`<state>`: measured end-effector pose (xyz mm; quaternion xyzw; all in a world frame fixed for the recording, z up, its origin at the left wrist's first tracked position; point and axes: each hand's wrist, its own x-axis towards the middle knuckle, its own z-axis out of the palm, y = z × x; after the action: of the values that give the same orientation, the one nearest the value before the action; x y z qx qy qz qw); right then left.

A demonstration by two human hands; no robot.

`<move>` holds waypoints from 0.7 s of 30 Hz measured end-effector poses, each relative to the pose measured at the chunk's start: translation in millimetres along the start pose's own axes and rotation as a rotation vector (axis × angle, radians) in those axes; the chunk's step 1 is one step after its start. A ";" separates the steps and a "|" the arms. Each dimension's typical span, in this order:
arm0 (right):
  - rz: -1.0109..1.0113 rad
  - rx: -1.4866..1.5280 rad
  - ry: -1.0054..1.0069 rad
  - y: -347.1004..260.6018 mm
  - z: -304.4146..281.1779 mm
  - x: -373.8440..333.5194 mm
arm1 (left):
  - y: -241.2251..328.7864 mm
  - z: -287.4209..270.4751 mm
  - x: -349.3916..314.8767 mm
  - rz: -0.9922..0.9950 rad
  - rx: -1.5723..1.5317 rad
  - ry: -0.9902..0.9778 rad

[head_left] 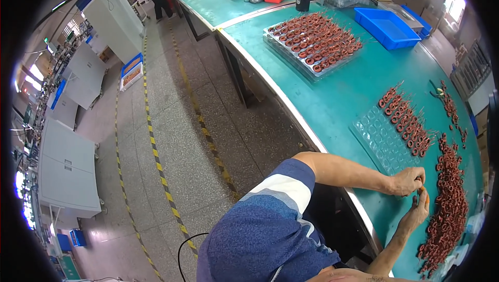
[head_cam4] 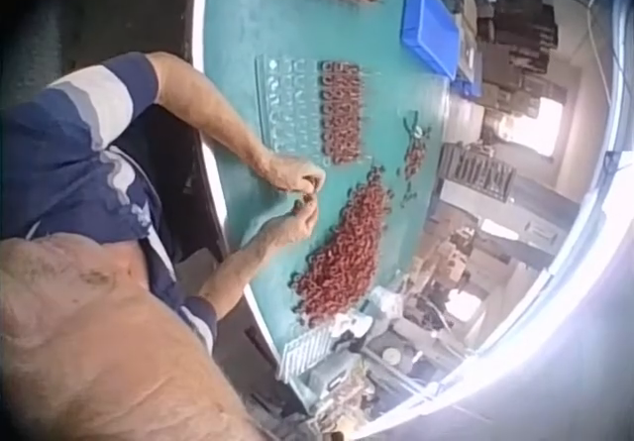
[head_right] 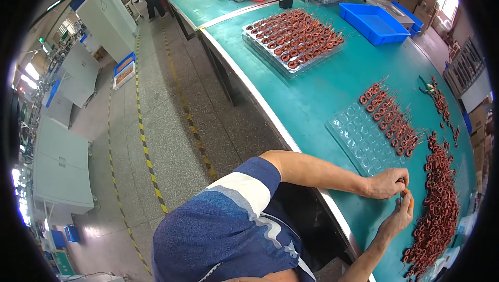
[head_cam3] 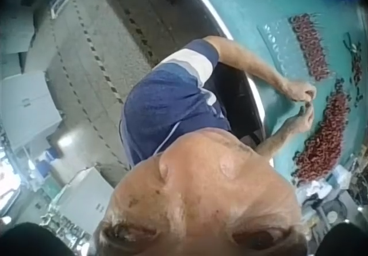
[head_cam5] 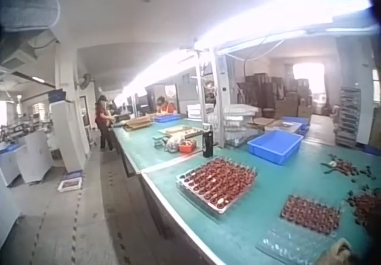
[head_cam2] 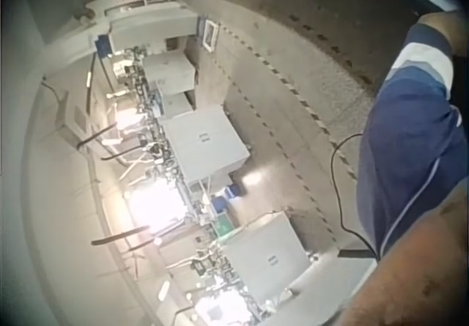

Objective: Assembling and organizing small electronic coils into plastic trays.

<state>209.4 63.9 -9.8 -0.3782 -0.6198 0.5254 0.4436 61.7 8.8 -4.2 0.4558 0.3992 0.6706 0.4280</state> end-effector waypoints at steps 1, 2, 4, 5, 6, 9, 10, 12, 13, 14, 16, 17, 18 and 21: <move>-0.004 -0.001 0.006 -2.2 3.5 -0.6 | -0.3 -1.7 2.2 0.003 -0.001 -0.007; -0.072 -0.030 0.057 -4.8 6.4 -4.4 | -3.5 -3.6 4.4 -0.011 -0.060 -0.002; -0.157 -0.135 0.115 2.2 -11.3 -4.5 | -4.4 -4.6 12.8 -0.087 -0.163 -0.076; -0.145 -0.189 0.072 1.1 -16.9 -6.7 | -19.9 -4.1 22.1 0.132 0.001 -0.029; -0.125 -0.247 0.041 0.5 -17.0 -1.7 | -36.5 -5.5 33.0 0.351 0.150 0.011; -0.156 -0.210 -0.025 -7.8 12.5 -1.9 | -25.5 -25.7 22.4 0.173 0.124 -0.023; -0.135 -0.244 -0.014 -13.3 22.5 -1.2 | 6.2 -28.5 12.4 0.020 0.067 -0.053; -0.061 -0.155 0.003 -21.3 35.8 3.5 | 9.4 -33.8 13.1 -0.049 -0.044 -0.077; -0.043 -0.104 0.004 -17.4 29.0 5.9 | 5.3 -29.7 16.7 -0.069 -0.078 -0.129; -0.057 -0.045 -0.010 -11.2 20.4 8.0 | 0.8 -24.7 18.2 -0.088 -0.101 -0.161; -0.057 -0.019 0.037 -7.7 1.7 6.3 | -7.1 -8.8 21.8 -0.105 -0.124 -0.213; -0.062 0.022 0.026 -7.5 -2.6 6.1 | -8.7 -4.0 23.2 -0.107 -0.100 -0.228; -0.101 0.002 0.048 -9.0 -5.6 8.5 | -8.6 0.0 27.5 -0.100 -0.093 -0.242; -0.162 -0.147 0.133 -13.3 10.0 2.4 | -4.6 -6.9 26.0 -0.094 -0.030 -0.232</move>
<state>199.1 60.8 3.1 -0.3921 -0.6546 0.4147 0.4957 50.5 33.7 -3.3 0.5046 0.3578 0.5986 0.5090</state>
